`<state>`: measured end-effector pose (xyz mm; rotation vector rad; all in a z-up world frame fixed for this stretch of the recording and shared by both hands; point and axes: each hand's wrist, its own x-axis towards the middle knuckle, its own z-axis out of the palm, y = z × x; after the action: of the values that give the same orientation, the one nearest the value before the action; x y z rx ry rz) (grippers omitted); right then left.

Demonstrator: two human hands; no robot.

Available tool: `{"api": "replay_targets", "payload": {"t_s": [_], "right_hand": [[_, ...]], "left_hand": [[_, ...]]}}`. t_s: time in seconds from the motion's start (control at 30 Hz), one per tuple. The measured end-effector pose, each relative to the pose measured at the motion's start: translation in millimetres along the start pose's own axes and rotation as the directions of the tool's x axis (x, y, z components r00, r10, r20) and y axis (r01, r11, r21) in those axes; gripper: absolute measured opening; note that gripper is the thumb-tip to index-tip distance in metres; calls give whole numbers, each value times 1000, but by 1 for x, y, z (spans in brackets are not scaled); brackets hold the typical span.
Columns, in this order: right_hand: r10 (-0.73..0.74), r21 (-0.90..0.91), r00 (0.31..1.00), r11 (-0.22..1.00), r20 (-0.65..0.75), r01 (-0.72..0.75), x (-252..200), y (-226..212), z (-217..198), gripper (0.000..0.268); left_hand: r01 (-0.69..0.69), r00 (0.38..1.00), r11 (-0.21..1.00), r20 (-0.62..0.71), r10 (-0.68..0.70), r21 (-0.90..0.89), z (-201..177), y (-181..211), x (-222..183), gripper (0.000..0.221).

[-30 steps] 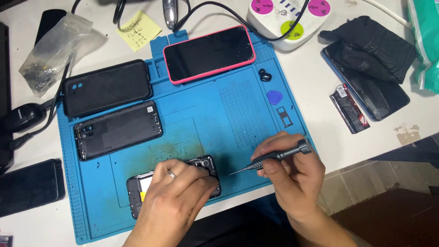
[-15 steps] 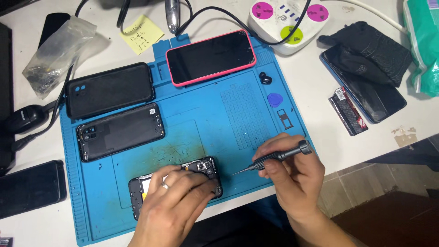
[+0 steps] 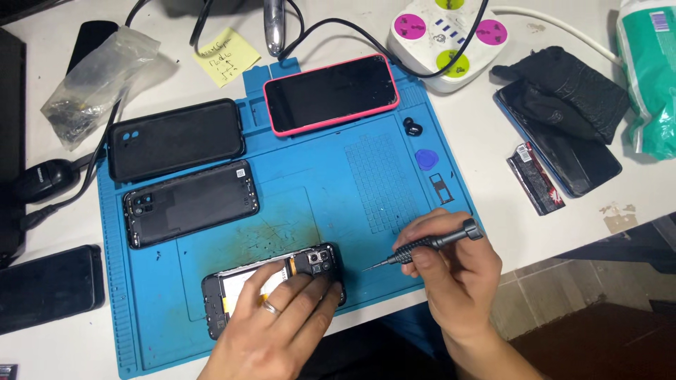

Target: The person uses a screwdriver to remove screws from the internal frame of a disassembled smartphone. They repeatedly loosen and remove screws from the camera and motherboard areas while the phone remains open on a blue work mat.

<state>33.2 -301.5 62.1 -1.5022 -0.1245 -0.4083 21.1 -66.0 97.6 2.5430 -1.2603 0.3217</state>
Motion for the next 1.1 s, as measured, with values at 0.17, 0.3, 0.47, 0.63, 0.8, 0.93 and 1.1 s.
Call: {"api": "replay_targets", "payload": {"t_s": [0.17,0.3,0.47,0.63,0.8,0.93,1.1], "right_hand": [[-61,-1,997,998,57,62,1,1,-1,22],[-198,-50,952,975,232,215,1,9,-2,15],[-70,-154,966,982,249,111,-4,-9,14,25],[-101,-214,960,964,263,160,-9,-4,24,24],[-109,-262,959,948,262,180,-12,-3,27,22],[-107,-286,959,941,263,183,-15,-1,27,22],[-113,-289,963,940,245,184,-16,0,28,19]], "left_hand": [[-1,1000,999,-25,0,-35,-2,-2,-4,29],[105,989,990,-95,-114,-95,-6,0,-8,22],[148,972,986,-174,-159,-70,1,-2,-25,20],[164,969,977,-165,-185,-136,-3,-6,-38,23],[96,981,972,-144,-129,-216,6,-13,-51,30],[94,976,969,-172,-135,-227,5,-14,-51,29],[78,977,967,-174,-123,-242,6,-15,-53,30]]}}
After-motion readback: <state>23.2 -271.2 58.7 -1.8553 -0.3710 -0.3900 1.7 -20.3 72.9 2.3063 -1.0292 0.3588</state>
